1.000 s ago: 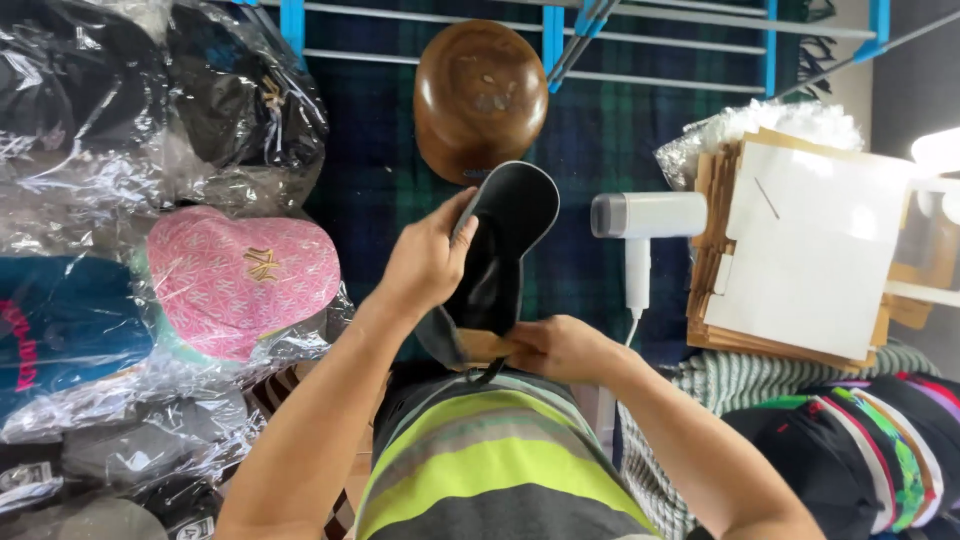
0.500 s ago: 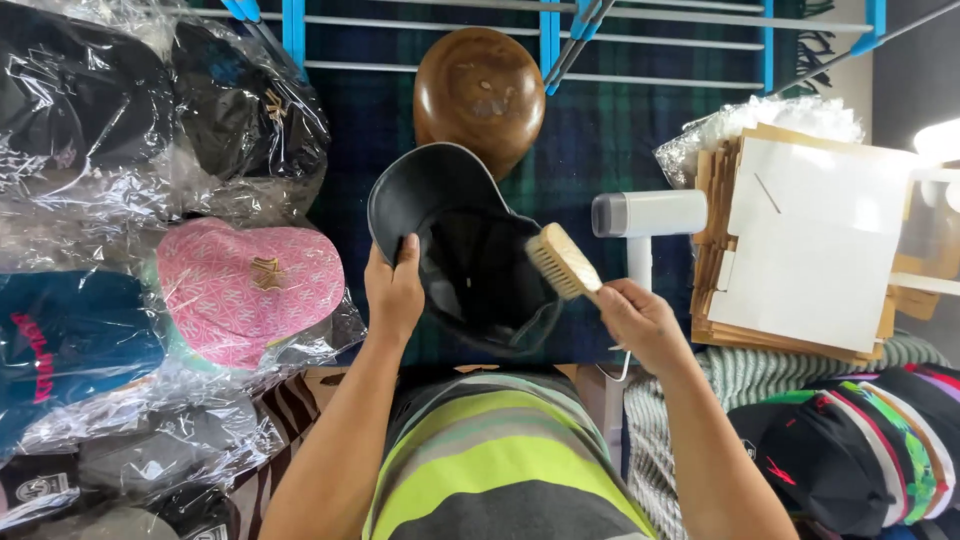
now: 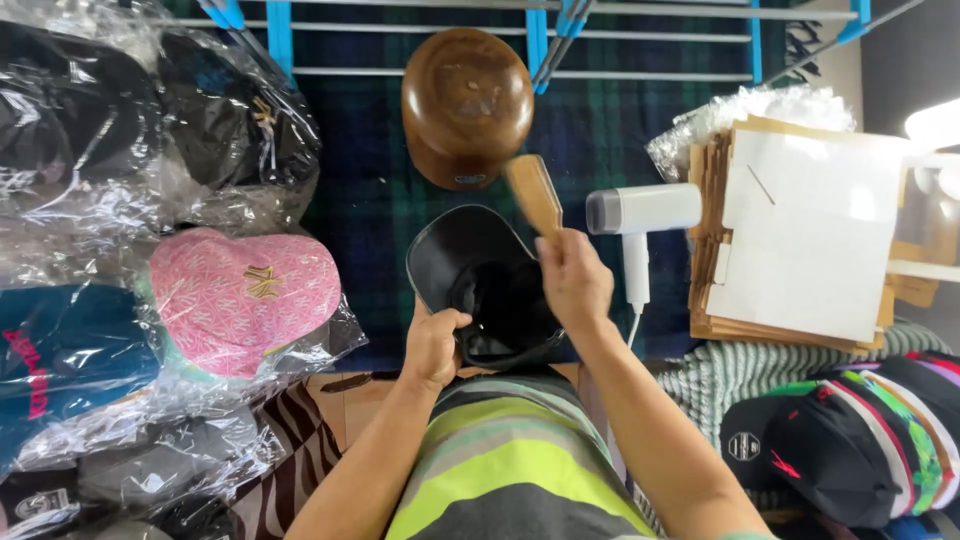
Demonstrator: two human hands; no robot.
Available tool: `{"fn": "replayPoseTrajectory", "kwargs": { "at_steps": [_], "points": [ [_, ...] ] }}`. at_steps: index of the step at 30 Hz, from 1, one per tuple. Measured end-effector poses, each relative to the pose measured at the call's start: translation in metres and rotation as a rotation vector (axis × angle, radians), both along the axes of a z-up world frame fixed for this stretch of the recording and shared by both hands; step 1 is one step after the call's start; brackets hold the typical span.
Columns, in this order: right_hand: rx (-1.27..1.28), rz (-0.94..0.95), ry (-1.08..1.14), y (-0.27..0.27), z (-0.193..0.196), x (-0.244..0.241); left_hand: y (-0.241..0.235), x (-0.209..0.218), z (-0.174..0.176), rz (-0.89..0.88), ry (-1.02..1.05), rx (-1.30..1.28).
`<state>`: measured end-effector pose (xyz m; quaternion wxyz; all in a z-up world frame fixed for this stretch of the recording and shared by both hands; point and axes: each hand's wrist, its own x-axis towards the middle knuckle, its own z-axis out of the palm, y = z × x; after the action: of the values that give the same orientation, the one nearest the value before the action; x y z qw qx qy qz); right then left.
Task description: The person uses a wooden brush to clean a dark gray baseball cap on a table. They brush the exterior panels and brim, then turn the cap inside out to brush the interior fabric. The person flips the cap back to its original orientation and continues brushing the exterior surface.
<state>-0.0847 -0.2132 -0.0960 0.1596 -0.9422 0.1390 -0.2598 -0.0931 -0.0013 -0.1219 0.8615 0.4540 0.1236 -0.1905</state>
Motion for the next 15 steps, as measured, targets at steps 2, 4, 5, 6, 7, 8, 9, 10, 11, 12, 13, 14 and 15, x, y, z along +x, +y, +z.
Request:
{"fn": "replayPoseTrajectory", "kwargs": {
  "at_steps": [2,4,5,6,7,8,9,10,11,12,13,14,15],
  "points": [
    [0.097,0.079,-0.002,0.019,0.003,-0.009,0.002,0.001,0.035,-0.001,-0.02,0.076],
    [0.182,0.132,0.0,0.038,0.005,-0.023,0.0,-0.001,0.021,-0.027,-0.037,0.139],
    [0.263,0.251,0.016,0.053,0.005,-0.028,0.004,-0.002,-0.01,-0.038,0.003,0.007],
    [0.343,0.371,0.033,0.068,0.005,-0.034,0.008,-0.004,-0.04,-0.049,0.043,-0.125],
    [0.342,0.37,0.03,0.048,0.005,-0.026,0.011,-0.004,-0.043,-0.05,0.041,-0.125],
    [0.207,0.249,-0.003,0.03,0.005,-0.019,0.014,-0.005,-0.045,-0.085,0.014,-0.143],
    [0.076,0.133,-0.033,0.012,0.005,-0.013,0.019,-0.009,-0.047,-0.114,-0.009,-0.157],
    [0.08,0.138,-0.031,0.018,0.014,-0.018,0.019,-0.01,-0.028,-0.108,-0.007,-0.154],
    [0.086,0.184,-0.041,0.022,0.023,-0.021,0.018,-0.009,-0.01,-0.117,-0.023,-0.103],
    [0.092,0.229,-0.052,0.026,0.032,-0.024,0.015,-0.007,0.009,-0.126,-0.039,-0.051],
    [0.084,0.22,-0.054,0.038,0.031,-0.029,0.015,-0.011,-0.039,-0.136,-0.042,-0.059],
    [0.161,0.324,-0.024,0.05,0.031,-0.034,0.014,-0.016,-0.087,-0.161,-0.029,-0.114],
    [0.246,0.432,0.009,0.064,0.029,-0.04,0.017,-0.023,-0.134,-0.18,-0.011,-0.161]
  ]
}}
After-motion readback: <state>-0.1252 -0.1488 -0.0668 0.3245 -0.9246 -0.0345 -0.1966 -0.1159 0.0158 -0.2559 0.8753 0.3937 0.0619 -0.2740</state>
